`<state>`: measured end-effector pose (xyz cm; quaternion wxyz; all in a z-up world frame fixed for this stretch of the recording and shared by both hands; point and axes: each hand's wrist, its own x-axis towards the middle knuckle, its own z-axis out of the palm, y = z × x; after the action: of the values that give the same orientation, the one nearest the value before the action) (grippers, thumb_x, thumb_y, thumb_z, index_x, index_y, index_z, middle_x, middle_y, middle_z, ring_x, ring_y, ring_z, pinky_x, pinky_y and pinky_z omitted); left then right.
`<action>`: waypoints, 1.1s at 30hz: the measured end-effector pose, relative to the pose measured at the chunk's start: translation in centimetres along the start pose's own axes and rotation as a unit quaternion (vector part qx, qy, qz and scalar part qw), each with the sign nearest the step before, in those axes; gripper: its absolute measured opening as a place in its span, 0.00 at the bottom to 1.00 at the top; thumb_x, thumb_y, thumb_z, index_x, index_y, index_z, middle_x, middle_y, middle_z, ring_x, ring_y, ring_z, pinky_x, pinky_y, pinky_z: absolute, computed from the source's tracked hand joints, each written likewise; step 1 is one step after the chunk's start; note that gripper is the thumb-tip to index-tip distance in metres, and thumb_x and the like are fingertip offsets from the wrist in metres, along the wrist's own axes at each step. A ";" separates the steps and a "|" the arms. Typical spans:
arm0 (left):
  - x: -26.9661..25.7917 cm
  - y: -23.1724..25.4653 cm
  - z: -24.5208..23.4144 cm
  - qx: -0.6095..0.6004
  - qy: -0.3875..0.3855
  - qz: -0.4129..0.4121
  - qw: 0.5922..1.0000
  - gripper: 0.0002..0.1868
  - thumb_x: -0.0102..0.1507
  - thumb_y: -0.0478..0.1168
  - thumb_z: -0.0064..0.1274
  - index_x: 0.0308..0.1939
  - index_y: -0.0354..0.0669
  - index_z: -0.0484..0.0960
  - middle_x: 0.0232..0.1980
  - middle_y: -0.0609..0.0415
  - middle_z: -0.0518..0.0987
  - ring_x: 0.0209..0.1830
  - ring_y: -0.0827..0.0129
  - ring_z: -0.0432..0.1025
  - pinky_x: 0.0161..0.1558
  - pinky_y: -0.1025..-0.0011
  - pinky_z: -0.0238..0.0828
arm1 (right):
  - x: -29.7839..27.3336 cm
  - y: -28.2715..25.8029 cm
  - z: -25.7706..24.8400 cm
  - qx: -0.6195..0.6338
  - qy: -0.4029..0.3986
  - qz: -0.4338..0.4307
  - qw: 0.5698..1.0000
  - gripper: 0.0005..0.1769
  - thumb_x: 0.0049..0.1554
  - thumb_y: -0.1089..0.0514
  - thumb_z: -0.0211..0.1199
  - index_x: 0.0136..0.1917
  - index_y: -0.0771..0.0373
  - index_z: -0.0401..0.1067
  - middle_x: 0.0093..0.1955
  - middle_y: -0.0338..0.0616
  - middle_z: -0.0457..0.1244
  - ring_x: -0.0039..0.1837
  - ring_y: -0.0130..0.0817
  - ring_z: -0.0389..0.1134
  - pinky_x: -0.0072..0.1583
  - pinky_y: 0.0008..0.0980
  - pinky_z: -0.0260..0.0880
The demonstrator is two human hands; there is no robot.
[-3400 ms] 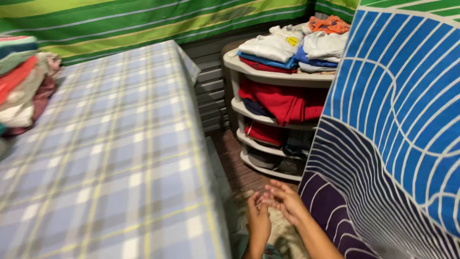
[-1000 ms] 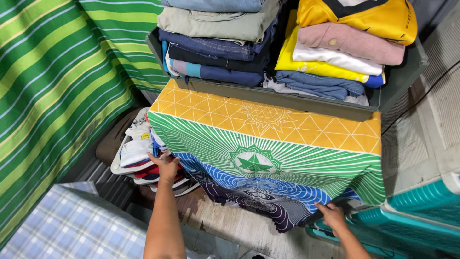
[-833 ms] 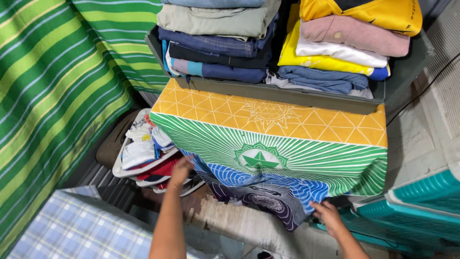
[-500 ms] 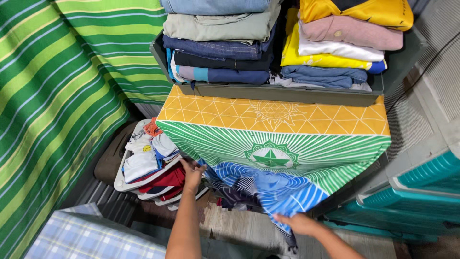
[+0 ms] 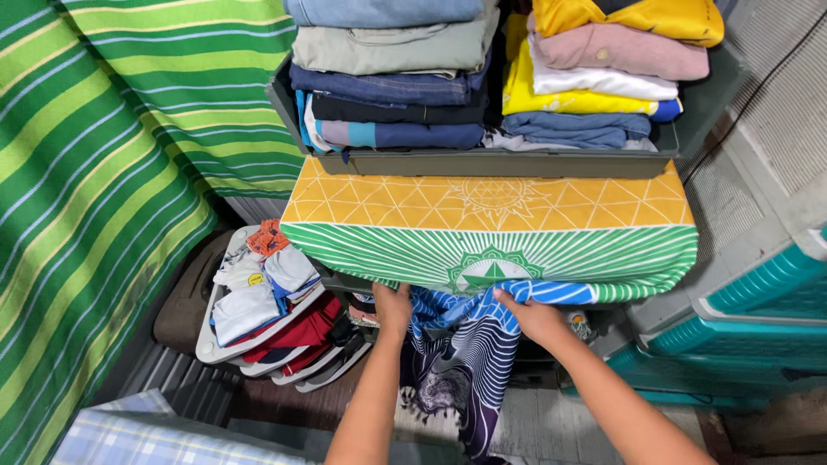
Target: The person sorts various items of clothing, including shirts, pants, and shorts, from a table and places them into designated drawers and shelves in a plastic storage unit.
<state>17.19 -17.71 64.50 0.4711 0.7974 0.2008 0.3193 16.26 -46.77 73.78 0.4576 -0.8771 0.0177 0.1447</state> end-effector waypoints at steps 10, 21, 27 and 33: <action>1.9 0.1 0.8 0.028 -0.027 0.032 0.999 0.15 0.58 0.30 0.53 0.49 0.30 0.81 0.56 0.31 0.75 0.56 0.35 0.68 0.57 0.51 0.65 | 2.0 2.4 0.3 -0.106 0.001 -0.017 0.994 0.43 0.55 0.28 0.59 0.71 0.59 0.67 0.75 0.49 0.59 0.76 0.47 0.57 0.74 0.44 0.55; -12.4 4.9 1.4 -0.158 -0.439 -0.014 0.884 0.42 0.51 0.43 0.72 0.66 0.35 0.69 0.62 0.44 0.77 0.62 0.54 0.71 0.63 0.62 0.65 | -0.5 -0.4 1.5 0.090 -0.028 -0.076 0.993 0.33 0.54 0.38 0.67 0.61 0.65 0.77 0.59 0.46 0.71 0.60 0.36 0.68 0.63 0.39 0.67; -8.3 11.2 -0.5 -0.451 -0.434 -0.248 0.739 0.29 0.62 0.46 0.55 0.63 0.35 0.70 0.59 0.44 0.78 0.58 0.55 0.75 0.59 0.56 0.71 | -5.9 -6.0 -1.9 0.185 -0.127 -0.291 0.930 0.35 0.49 0.45 0.75 0.62 0.67 0.70 0.58 0.41 0.67 0.60 0.32 0.66 0.63 0.37 0.66; -0.9 20.9 -8.0 -0.644 -0.394 -0.286 0.590 0.24 0.75 0.50 0.39 0.64 0.32 0.71 0.58 0.43 0.80 0.57 0.56 0.78 0.61 0.55 0.76 | -9.5 -9.4 -4.5 -0.160 0.053 -0.290 0.942 0.33 0.46 0.45 0.74 0.57 0.68 0.73 0.57 0.54 0.68 0.59 0.52 0.69 0.60 0.45 0.68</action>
<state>11.37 -23.22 85.47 0.9621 0.2353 -0.0447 -0.1307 9.81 -45.92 86.28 0.3316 -0.9124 -0.2366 -0.0401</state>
